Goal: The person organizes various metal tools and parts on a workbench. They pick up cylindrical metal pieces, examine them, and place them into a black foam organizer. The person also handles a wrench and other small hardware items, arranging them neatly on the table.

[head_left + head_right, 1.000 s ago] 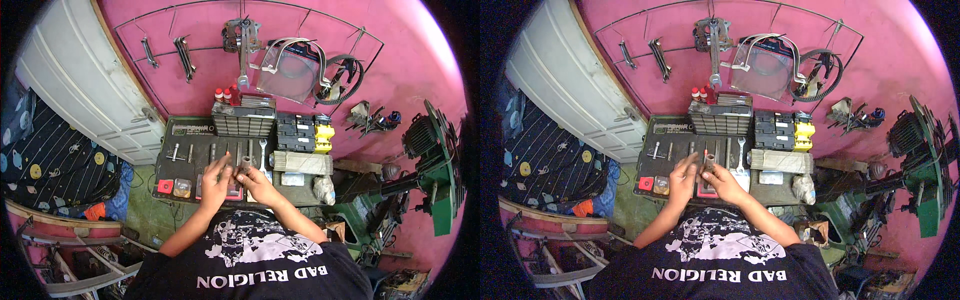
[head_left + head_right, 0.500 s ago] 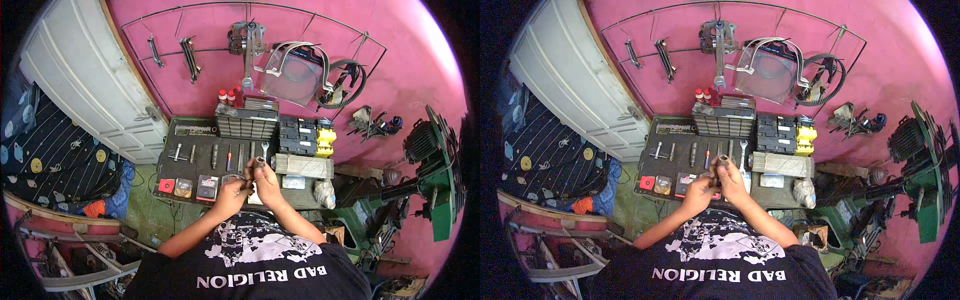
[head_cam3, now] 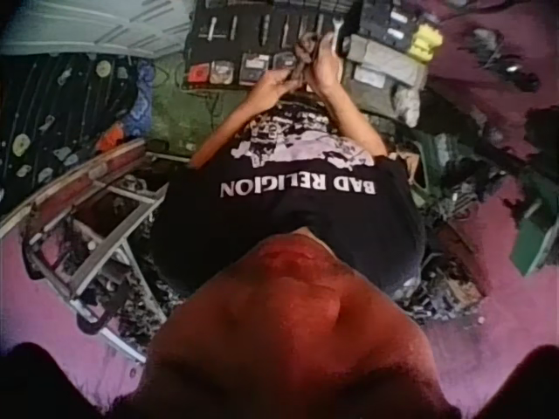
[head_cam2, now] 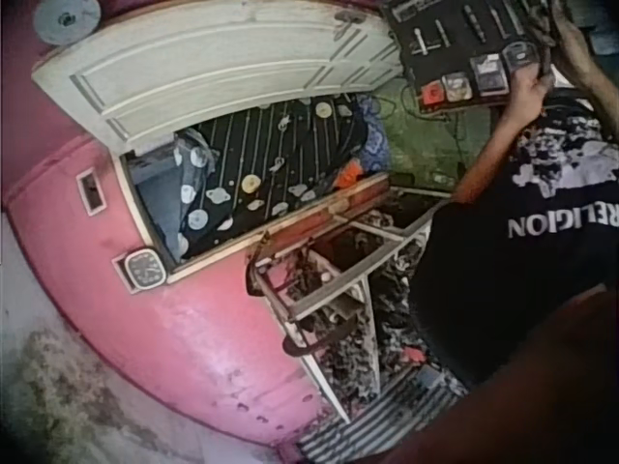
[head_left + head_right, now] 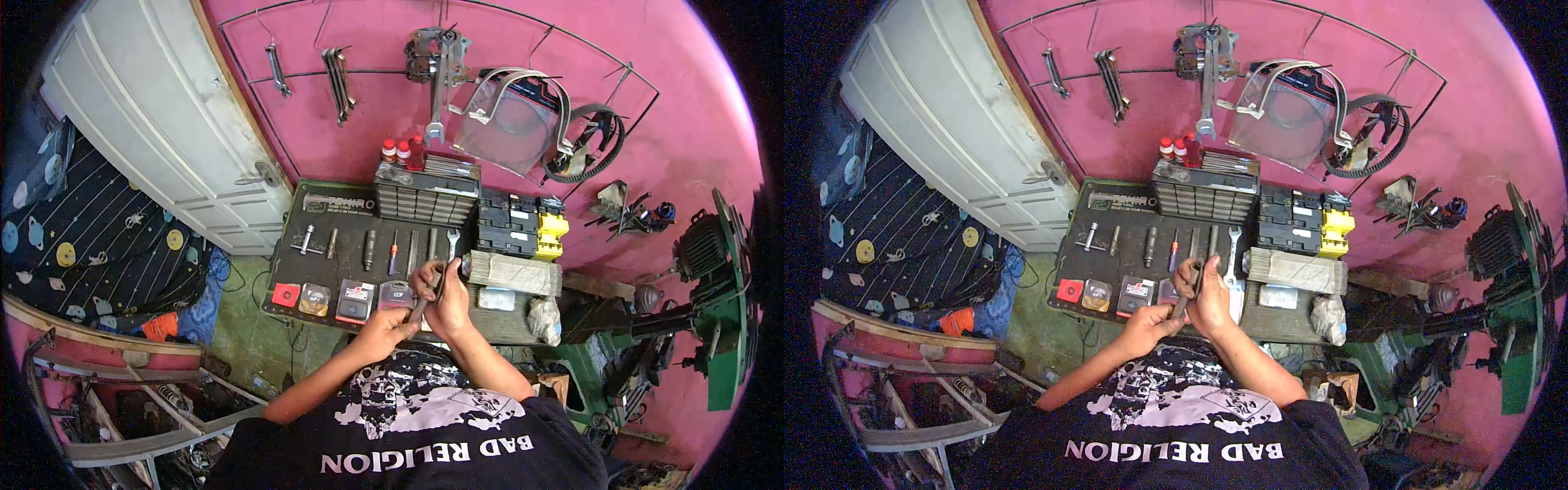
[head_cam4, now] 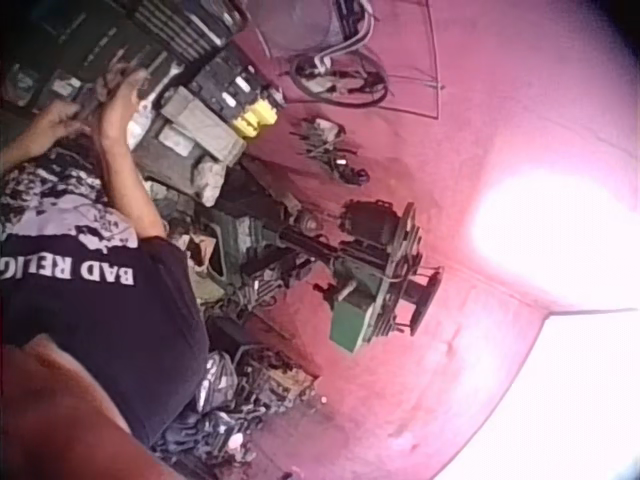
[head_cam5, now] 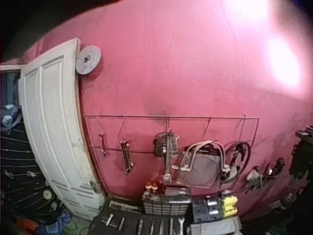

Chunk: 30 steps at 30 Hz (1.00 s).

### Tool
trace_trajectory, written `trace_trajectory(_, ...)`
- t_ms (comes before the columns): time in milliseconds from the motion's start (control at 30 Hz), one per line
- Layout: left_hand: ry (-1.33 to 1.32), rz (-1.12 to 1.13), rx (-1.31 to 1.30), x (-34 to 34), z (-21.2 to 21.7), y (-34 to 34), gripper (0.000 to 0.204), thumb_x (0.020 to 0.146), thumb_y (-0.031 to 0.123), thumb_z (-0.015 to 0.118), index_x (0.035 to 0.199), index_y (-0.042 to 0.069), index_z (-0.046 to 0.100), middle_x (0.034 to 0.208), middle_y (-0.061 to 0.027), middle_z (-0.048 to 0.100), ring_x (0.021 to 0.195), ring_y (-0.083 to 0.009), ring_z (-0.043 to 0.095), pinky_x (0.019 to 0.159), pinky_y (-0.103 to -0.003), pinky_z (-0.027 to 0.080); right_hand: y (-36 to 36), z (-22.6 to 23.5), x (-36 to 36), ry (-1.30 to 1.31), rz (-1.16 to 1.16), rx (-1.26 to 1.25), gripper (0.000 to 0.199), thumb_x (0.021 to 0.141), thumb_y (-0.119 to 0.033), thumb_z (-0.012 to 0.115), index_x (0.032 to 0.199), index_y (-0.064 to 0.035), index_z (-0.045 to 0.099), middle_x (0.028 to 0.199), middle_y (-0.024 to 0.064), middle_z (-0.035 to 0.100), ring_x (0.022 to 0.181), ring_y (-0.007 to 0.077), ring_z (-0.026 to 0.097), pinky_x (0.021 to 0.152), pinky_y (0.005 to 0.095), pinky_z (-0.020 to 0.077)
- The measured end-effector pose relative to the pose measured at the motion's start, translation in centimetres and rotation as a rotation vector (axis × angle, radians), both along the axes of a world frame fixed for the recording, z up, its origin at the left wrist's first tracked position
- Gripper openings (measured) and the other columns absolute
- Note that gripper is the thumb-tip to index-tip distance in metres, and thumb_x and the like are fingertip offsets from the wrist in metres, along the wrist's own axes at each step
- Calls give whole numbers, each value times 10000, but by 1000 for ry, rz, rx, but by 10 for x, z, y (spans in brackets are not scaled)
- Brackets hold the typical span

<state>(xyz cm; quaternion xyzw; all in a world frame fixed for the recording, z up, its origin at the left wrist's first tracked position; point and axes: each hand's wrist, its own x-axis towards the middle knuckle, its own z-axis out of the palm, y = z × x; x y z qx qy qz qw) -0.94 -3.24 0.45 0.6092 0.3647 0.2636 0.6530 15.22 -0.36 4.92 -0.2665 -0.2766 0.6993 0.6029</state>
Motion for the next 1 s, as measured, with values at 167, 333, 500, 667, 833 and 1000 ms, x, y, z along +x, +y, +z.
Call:
trace_trajectory(167,-601,-212,-499,-38,1,12,307,976,269,603,966,-37,630,840,-54,574,729,-129,489,681,-267,376,12,10,-27,122,206,68,649,988,-673,272,715,-102,419,507,-45,301,626,122,289,677,286,290)
trace_trajectory(333,-113,89,97,-63,29,30,346,986,333,588,917,-5,608,809,-40,568,709,-157,504,693,-308,385,16,19,-67,-113,-127,40,649,1008,-649,242,801,-76,466,679,31,416,621,128,319,685,278,298)
trace_trajectory(500,-109,-66,-29,-102,22,39,374,1015,369,545,898,18,603,761,7,526,674,-128,453,621,-306,369,23,34,-91,-39,-7,-2,548,1054,-493,330,716,-80,452,609,16,382,618,137,349,695,292,312)
trace_trajectory(667,-512,-399,-483,-138,-1,49,430,990,439,547,913,18,591,792,-24,541,681,-143,472,620,-270,352,20,33,-111,-12,172,20,505,1049,-403,392,655,-87,428,594,21,394,513,138,327,714,320,361)
trace_trajectory(833,47,-173,515,-150,29,58,253,1001,258,555,983,10,605,795,-69,553,700,-184,513,667,-327,412,3,33,-151,-89,-252,-14,528,1056,-428,362,695,-57,461,749,77,469,562,116,367,580,249,318)
trace_trajectory(1000,-453,-655,-469,-173,9,50,285,1016,264,525,923,5,599,791,-29,524,699,-216,474,622,-368,378,-18,35,-145,-49,204,227,585,1066,-447,333,661,-48,474,743,58,471,606,141,403,591,285,349)
